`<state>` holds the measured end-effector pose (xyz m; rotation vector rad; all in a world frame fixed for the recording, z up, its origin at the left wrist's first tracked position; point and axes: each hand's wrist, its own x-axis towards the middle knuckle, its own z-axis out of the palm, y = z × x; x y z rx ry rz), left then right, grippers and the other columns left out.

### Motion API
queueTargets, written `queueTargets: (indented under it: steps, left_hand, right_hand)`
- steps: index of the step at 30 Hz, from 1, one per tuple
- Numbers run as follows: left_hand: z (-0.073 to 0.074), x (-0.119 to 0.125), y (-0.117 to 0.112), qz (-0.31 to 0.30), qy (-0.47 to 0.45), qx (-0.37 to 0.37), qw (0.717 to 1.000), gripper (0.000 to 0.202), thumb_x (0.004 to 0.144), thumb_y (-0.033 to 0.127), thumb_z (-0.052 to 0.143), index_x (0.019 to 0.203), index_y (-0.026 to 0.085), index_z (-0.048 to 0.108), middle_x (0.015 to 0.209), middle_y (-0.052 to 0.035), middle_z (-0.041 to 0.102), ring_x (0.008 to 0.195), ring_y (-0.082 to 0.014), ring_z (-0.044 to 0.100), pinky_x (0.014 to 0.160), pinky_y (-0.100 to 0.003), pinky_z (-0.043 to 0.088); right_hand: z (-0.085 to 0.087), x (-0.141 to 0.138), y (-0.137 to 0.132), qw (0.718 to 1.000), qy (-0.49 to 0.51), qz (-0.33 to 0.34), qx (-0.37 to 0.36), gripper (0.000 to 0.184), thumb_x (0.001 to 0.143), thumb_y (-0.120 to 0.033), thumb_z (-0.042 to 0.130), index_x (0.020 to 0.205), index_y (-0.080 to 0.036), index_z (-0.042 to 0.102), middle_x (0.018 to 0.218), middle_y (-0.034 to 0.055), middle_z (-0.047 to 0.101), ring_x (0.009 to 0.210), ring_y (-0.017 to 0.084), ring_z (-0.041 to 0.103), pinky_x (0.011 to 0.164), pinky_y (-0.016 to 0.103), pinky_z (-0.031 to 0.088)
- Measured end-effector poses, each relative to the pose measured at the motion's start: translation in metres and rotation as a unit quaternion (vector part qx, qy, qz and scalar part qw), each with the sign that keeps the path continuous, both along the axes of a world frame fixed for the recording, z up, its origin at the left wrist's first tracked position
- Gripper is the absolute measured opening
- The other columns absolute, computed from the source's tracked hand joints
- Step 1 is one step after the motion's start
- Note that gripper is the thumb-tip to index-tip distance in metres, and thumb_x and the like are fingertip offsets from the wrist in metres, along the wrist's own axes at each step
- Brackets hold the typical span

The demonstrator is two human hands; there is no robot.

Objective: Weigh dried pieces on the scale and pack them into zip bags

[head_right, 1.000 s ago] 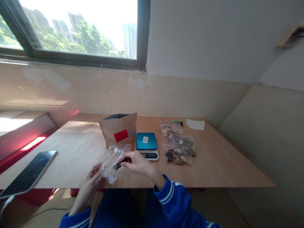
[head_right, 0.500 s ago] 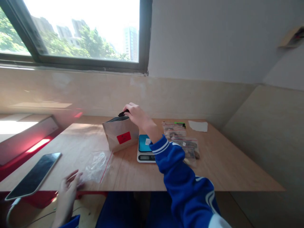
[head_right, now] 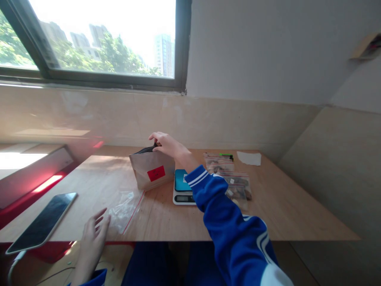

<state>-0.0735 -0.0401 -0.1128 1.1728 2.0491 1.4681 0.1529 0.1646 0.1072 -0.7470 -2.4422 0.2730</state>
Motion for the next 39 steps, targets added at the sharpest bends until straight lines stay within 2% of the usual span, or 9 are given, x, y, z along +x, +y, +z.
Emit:
queueTargets:
  steps: [6, 11, 14, 17, 23, 27, 32, 37, 39]
  left_hand:
    - [-0.004, 0.002, 0.001, -0.014, -0.047, 0.007, 0.999, 0.061, 0.074, 0.063, 0.051, 0.114, 0.017, 0.053, 0.122, -0.0154, 0.055, 0.113, -0.0328, 0.054, 0.092, -0.051, 0.047]
    - [0.001, 0.005, 0.002, -0.014, -0.094, -0.013, 0.995, 0.063, 0.067, 0.061, 0.061, 0.114, 0.019, 0.053, 0.106, -0.0114, 0.063, 0.103, -0.031, 0.06, 0.09, -0.051, 0.048]
    - [0.009, 0.011, 0.002, -0.015, -0.142, 0.013, 0.99, 0.065, 0.064, 0.058, 0.067, 0.113, 0.019, 0.053, 0.1, -0.0099, 0.064, 0.097, -0.0285, 0.062, 0.086, -0.048, 0.05]
    - [0.021, 0.022, 0.0, 0.002, -0.19, 0.076, 0.979, 0.06, 0.065, 0.05, 0.072, 0.113, 0.02, 0.053, 0.104, -0.0081, 0.064, 0.095, -0.0239, 0.062, 0.081, -0.04, 0.053]
    - [0.044, 0.05, -0.005, 0.006, -0.283, 0.159, 0.946, 0.058, 0.071, 0.043, 0.072, 0.121, 0.028, 0.048, 0.104, -0.0017, 0.058, 0.088, -0.0155, 0.06, 0.057, -0.02, 0.051]
    - [0.049, 0.054, -0.008, 0.001, -0.328, 0.171, 0.929, 0.053, 0.071, 0.043, 0.072, 0.117, 0.027, 0.053, 0.099, 0.0, 0.059, 0.084, -0.011, 0.058, 0.058, -0.015, 0.048]
    - [0.053, 0.039, -0.013, -0.015, -0.432, 0.129, 0.893, 0.057, 0.053, 0.032, 0.085, 0.104, 0.025, 0.062, 0.086, 0.0039, 0.061, 0.07, -0.0066, 0.056, 0.058, -0.013, 0.047]
    - [0.058, 0.027, -0.017, -0.003, -0.47, 0.081, 0.879, 0.058, 0.047, 0.024, 0.085, 0.101, 0.026, 0.065, 0.091, 0.0035, 0.064, 0.076, -0.0081, 0.059, 0.059, -0.012, 0.048]
    - [0.055, 0.019, -0.016, -0.001, -0.468, 0.064, 0.881, 0.054, 0.048, 0.023, 0.083, 0.1, 0.025, 0.067, 0.093, 0.0024, 0.064, 0.079, -0.0086, 0.06, 0.063, -0.013, 0.048]
  right_hand:
    - [-0.001, 0.006, 0.001, 0.996, 0.073, 0.027, -0.048, 0.028, 0.077, -0.007, 0.064, 0.104, -0.016, 0.061, 0.097, 0.0042, 0.066, 0.076, 0.012, 0.062, 0.07, 0.026, 0.051]
    - [-0.015, 0.012, -0.036, 0.976, 0.216, -0.018, -0.008, 0.017, 0.091, -0.02, 0.048, 0.101, -0.018, 0.062, 0.103, 0.0051, 0.065, 0.084, 0.014, 0.061, 0.077, 0.028, 0.049]
    - [-0.045, 0.012, -0.078, 0.965, 0.241, -0.03, -0.098, 0.02, 0.094, -0.03, 0.045, 0.1, -0.018, 0.06, 0.096, 0.0042, 0.065, 0.082, 0.014, 0.06, 0.073, 0.027, 0.048]
    - [-0.087, 0.006, -0.122, 0.958, 0.129, -0.011, -0.256, 0.027, 0.092, -0.041, 0.05, 0.103, -0.018, 0.057, 0.095, 0.0051, 0.064, 0.077, 0.015, 0.059, 0.069, 0.027, 0.047]
    - [-0.144, -0.019, -0.169, 0.885, 0.17, -0.003, -0.433, 0.059, 0.074, -0.05, 0.07, 0.117, -0.022, 0.04, 0.102, 0.004, 0.059, 0.075, 0.015, 0.061, 0.063, 0.026, 0.049]
    - [-0.153, -0.024, -0.165, 0.848, 0.208, 0.031, -0.486, 0.032, 0.08, -0.047, 0.064, 0.091, -0.02, 0.051, 0.077, -0.0021, 0.058, 0.06, 0.011, 0.058, 0.056, 0.024, 0.045]
    - [-0.16, -0.01, -0.154, 0.812, 0.24, 0.045, -0.53, 0.035, 0.075, -0.049, 0.069, 0.078, -0.018, 0.053, 0.069, -0.0027, 0.056, 0.056, 0.01, 0.053, 0.058, 0.025, 0.044]
    - [-0.162, -0.007, -0.156, 0.829, 0.204, 0.043, -0.52, 0.026, 0.08, -0.041, 0.065, 0.08, -0.017, 0.055, 0.069, -0.0023, 0.057, 0.059, 0.01, 0.053, 0.06, 0.024, 0.043]
    - [-0.159, -0.005, -0.157, 0.848, 0.178, 0.044, -0.498, 0.024, 0.081, -0.038, 0.065, 0.094, -0.019, 0.058, 0.076, -0.0013, 0.06, 0.064, 0.011, 0.056, 0.062, 0.025, 0.045]
